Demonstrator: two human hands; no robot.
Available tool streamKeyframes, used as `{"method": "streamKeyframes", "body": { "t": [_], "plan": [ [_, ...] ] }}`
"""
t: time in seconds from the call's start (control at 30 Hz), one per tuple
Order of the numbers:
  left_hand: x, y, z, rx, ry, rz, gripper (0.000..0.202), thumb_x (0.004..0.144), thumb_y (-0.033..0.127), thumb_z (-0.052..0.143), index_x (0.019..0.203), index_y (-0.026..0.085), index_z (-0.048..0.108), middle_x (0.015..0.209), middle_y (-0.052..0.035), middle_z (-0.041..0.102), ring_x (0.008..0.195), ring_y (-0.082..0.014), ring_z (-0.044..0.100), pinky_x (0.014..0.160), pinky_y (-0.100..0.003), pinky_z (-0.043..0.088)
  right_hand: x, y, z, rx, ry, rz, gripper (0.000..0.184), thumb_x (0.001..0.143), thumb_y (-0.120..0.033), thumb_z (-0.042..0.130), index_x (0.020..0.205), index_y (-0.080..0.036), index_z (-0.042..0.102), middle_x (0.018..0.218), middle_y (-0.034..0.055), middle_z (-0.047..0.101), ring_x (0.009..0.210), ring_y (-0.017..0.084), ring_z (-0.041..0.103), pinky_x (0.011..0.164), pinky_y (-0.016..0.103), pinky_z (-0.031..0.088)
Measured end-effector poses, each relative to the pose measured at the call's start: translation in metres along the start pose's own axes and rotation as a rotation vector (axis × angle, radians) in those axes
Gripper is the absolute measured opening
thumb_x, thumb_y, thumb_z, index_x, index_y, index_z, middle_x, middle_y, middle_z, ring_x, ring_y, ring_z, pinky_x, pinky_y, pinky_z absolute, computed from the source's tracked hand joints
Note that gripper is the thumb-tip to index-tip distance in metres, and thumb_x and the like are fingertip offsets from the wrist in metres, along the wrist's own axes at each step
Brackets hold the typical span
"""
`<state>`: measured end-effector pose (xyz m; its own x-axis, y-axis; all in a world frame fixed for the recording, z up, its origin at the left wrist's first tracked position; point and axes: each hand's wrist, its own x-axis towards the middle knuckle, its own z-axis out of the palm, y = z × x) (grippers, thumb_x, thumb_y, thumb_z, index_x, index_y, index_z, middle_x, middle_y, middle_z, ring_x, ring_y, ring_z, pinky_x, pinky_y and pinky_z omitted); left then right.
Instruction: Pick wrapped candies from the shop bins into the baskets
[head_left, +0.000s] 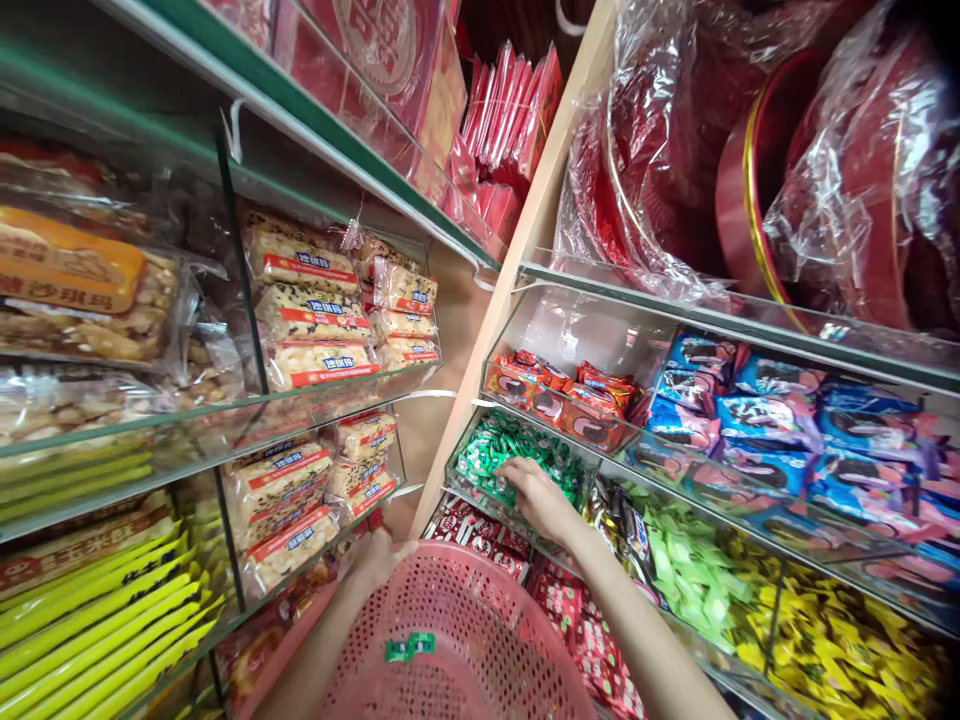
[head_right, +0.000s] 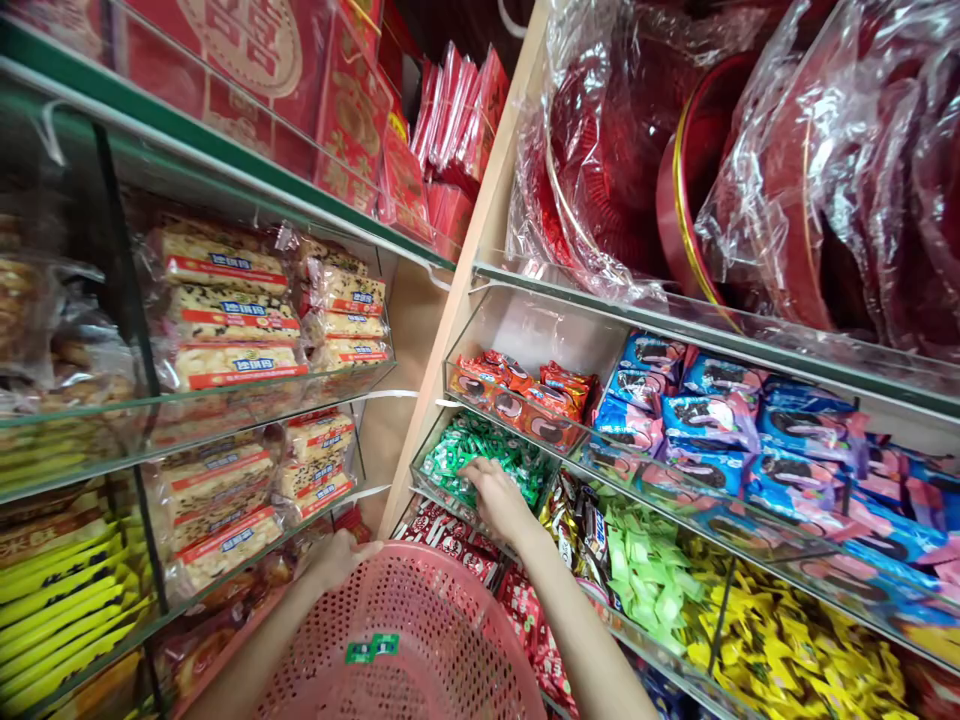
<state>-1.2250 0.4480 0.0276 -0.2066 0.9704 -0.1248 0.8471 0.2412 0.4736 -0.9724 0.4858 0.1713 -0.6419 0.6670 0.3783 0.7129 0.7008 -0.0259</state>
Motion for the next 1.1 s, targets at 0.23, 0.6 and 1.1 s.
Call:
{"method": "streamKeyframes", "body": {
  "t": [0.23,0.6,1.1],
  "plan": [
    [-0.002,0.002,-0.003,0.018,-0.009,0.015,0.065,0.073,0.071,0.036,0.082,0.015,0.067,0.093,-0.0185,0.070,0.095,-0.0328,0.063,0.077,-0.038,0.046,0.002,0.004,0.007,-0.001,0.021,0.023,0.032,0.082,-0.006,0.044,0.104,-0.019,0.064,0.098,0.0077,0.060,0.093,0.018,0.054,0.083,0.029,0.043],
    [-0.009,0.003,0.001,0.040,0.026,-0.006,0.069,0.073,0.073,0.034,0.087,0.013,0.067,0.096,-0.0208,0.069,0.098,-0.0337,0.061,0.077,-0.038,0.046,-0.036,-0.095,0.064,0.281,0.167,-0.040,0.020,0.086,-0.014,0.042,0.098,-0.020,0.056,0.085,0.0042,0.061,0.080,0.016,0.057,0.071,0.026,0.045],
    [-0.016,0.008,-0.004,0.023,0.031,-0.010,0.068,0.074,0.072,0.033,0.089,0.016,0.068,0.095,-0.0184,0.070,0.097,-0.0319,0.062,0.078,-0.038,0.046,-0.074,-0.117,0.205,-0.118,-0.345,0.044,0.024,0.083,-0.008,0.042,0.096,-0.014,0.062,0.100,0.0139,0.061,0.097,0.027,0.057,0.077,0.039,0.046]
  ]
}}
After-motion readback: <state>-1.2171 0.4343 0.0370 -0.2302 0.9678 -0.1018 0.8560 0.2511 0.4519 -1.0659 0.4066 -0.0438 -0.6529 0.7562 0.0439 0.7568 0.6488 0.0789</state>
